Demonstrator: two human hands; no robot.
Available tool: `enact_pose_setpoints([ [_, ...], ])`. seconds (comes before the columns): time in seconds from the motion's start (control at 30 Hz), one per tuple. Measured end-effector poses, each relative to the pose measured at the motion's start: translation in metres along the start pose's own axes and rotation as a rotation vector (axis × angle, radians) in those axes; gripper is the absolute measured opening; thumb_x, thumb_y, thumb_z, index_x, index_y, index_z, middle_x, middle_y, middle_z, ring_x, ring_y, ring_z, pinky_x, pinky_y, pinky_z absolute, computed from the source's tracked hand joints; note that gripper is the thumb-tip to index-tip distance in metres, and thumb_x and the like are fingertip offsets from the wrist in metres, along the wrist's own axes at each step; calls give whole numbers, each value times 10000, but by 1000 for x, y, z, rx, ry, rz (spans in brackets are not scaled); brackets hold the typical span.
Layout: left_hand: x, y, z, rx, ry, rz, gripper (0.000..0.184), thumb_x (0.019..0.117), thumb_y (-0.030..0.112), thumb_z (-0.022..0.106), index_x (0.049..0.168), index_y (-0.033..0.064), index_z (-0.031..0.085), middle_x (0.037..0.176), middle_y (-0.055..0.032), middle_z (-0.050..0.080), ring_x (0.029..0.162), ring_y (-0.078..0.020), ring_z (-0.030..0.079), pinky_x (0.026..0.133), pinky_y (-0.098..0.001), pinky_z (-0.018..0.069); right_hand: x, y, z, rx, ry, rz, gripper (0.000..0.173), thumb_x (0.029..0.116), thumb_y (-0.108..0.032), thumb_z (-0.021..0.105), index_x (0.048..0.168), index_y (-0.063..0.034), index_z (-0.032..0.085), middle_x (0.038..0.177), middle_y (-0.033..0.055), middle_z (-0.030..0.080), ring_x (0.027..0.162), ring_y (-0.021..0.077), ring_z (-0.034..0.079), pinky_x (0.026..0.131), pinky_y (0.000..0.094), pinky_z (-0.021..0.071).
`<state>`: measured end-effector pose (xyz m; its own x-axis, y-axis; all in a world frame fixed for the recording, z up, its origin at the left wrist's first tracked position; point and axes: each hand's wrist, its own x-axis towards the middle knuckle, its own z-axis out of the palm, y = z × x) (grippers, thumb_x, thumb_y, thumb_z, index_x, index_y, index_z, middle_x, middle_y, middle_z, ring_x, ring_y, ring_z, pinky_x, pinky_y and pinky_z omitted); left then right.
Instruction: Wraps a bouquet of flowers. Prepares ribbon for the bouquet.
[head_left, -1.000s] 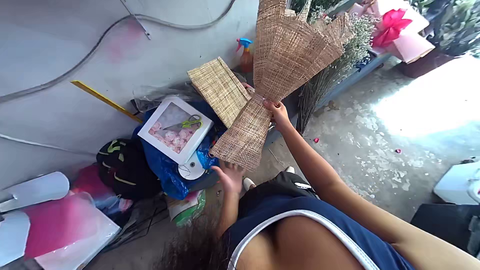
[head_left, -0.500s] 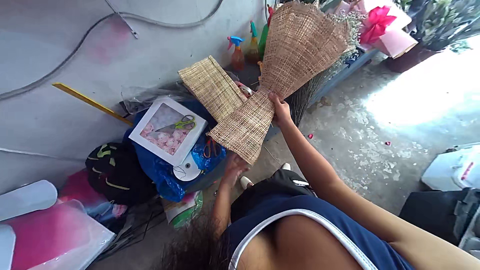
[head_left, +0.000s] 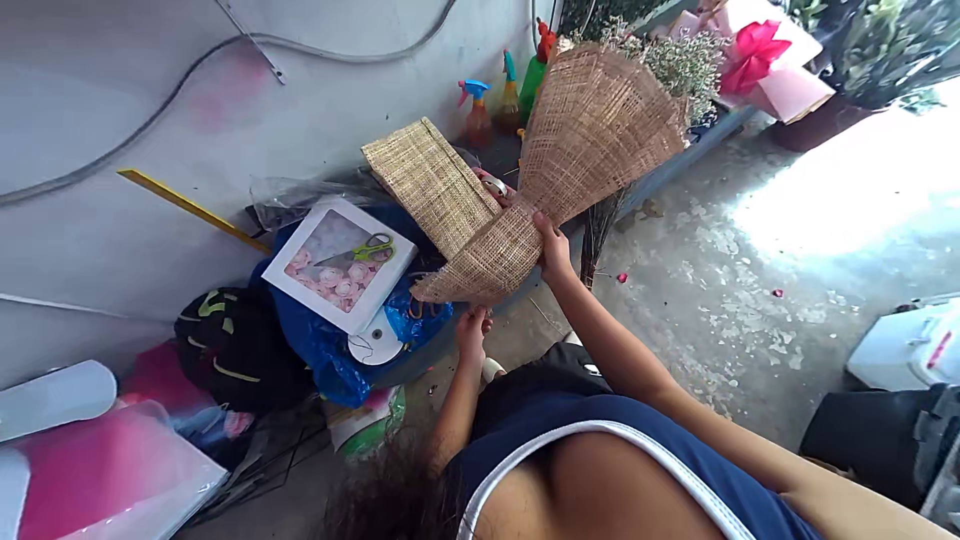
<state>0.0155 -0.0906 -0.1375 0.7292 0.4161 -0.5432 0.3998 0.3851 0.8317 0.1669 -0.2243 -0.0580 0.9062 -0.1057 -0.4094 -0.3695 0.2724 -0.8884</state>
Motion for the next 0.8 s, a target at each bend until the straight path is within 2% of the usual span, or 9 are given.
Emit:
enact_pose_setpoints([
  [0.1,-20,8,-15,-68,207,80,541,1000,5,542,1502,-62,351,1454,-280,470,1259,-339,520,975,-472,487,5,0,-9,9,19,-31,549,990,-372,668,1383,-30,494,1132,165,658,939,235,671,773,420,581],
  [0.2,-52,26,-26,24,519,706,706,997,88,510,1542,-154,132,1594,-371,185,1478,-374,274,1184,-430,308,13,4,-15,24,110,-128,664,946,-334,735,1440,-19,424,1188,185,639,981,243,677,807,428,595],
  [0.27,-70,47,-15,300,348,1114,729,1016,281,520,1484,-179,203,1589,-391,166,1523,-408,189,1238,-510,205,14,10,-15,50,128,-197,684,940,-295,745,1462,-19,400,1235,188,622,1031,237,666,848,424,591],
  [0.33,-69,59,12,739,152,1249,636,957,331,630,1451,-39,476,1574,-306,364,1490,-513,260,1172,-732,143,5,21,-14,58,88,-251,637,968,-270,703,1465,-11,399,1275,176,610,1082,209,651,892,402,579],
  [0.37,-62,64,25,945,94,1245,697,907,371,711,1495,59,502,1603,-230,377,1491,-532,253,1111,-804,139,-4,25,-13,57,48,-271,596,989,-280,664,1450,-2,410,1267,154,611,1091,176,640,915,376,567],
  [0.43,-37,66,39,1152,61,1205,877,836,460,792,1568,142,426,1650,-226,283,1499,-560,195,1074,-842,125,-30,27,-14,16,-45,-269,574,1029,-400,566,1434,-19,421,1257,91,606,1100,106,614,947,330,543],
  [0.57,-19,72,35,1159,42,1254,804,936,572,604,1575,127,405,1651,-221,280,1506,-536,205,1074,-835,129,-33,26,-23,116,-73,-277,525,996,-246,637,1426,-50,409,1257,59,589,1114,103,598,957,333,527],
  [0.7,-38,107,53,985,-23,1135,604,1022,346,541,1535,43,438,1538,-175,490,1456,-391,413,1113,-786,138,-29,31,-35,69,-97,-309,514,936,-122,652,1386,-15,428,1209,57,603,1079,89,606,932,319,534],
  [0.8,-32,139,67,880,-65,1022,431,1024,244,598,1429,97,591,1361,-138,652,1298,-348,588,1098,-768,207,-39,33,-33,57,-124,-271,463,887,10,649,1320,4,487,1145,56,630,1031,80,621,908,308,543],
])
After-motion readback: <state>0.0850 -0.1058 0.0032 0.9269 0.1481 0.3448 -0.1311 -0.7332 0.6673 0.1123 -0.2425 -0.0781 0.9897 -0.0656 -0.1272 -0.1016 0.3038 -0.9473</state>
